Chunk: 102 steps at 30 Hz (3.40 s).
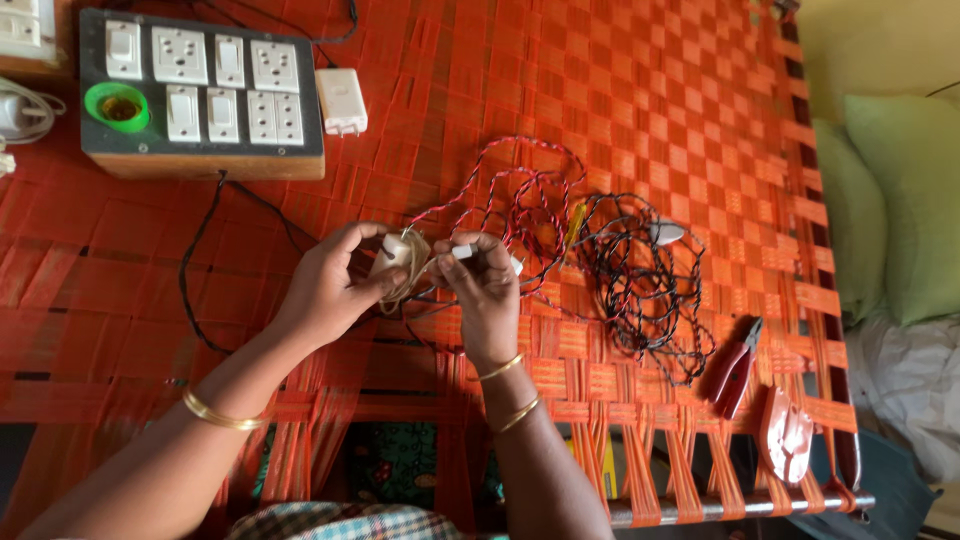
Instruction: The person untangles a bundle of string lights and repairs an electrical plug using a screwdriver and electrical tape.
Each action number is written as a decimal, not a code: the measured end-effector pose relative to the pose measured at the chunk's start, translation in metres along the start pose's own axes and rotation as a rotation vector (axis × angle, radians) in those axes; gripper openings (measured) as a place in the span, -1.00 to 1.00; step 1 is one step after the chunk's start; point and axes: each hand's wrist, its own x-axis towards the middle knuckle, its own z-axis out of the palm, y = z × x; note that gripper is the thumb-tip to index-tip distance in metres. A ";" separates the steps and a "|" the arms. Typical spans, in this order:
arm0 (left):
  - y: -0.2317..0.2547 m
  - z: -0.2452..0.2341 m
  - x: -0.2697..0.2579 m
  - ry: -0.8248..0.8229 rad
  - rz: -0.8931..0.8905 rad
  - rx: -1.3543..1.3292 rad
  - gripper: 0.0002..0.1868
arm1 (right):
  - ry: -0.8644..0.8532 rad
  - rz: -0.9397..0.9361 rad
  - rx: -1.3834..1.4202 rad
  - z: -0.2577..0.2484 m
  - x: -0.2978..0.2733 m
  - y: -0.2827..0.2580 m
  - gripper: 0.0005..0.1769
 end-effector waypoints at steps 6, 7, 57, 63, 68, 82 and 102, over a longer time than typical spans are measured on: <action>0.002 -0.001 -0.009 0.118 0.268 0.174 -0.54 | 0.061 0.022 0.021 -0.003 0.001 0.005 -0.72; 0.003 0.000 -0.011 0.110 0.307 0.234 -0.54 | 0.060 0.025 0.015 -0.004 -0.003 0.006 -0.73; 0.015 -0.006 -0.002 0.119 0.373 0.355 -0.42 | 0.115 -0.013 0.009 0.006 0.000 0.021 -0.83; 0.013 -0.007 -0.005 0.176 0.271 -0.010 -0.52 | 0.112 -0.097 0.012 0.014 -0.008 0.004 -0.77; 0.005 0.000 -0.005 -0.023 0.097 -0.012 -0.54 | 0.092 -0.161 -0.033 0.010 -0.007 0.013 -0.74; -0.020 0.016 -0.003 0.019 -0.038 0.204 -0.37 | -0.005 -0.056 -0.271 0.015 -0.003 0.012 -0.44; -0.009 0.012 -0.003 0.057 -0.034 0.120 -0.67 | -0.048 0.060 -0.624 -0.009 0.006 -0.003 -0.77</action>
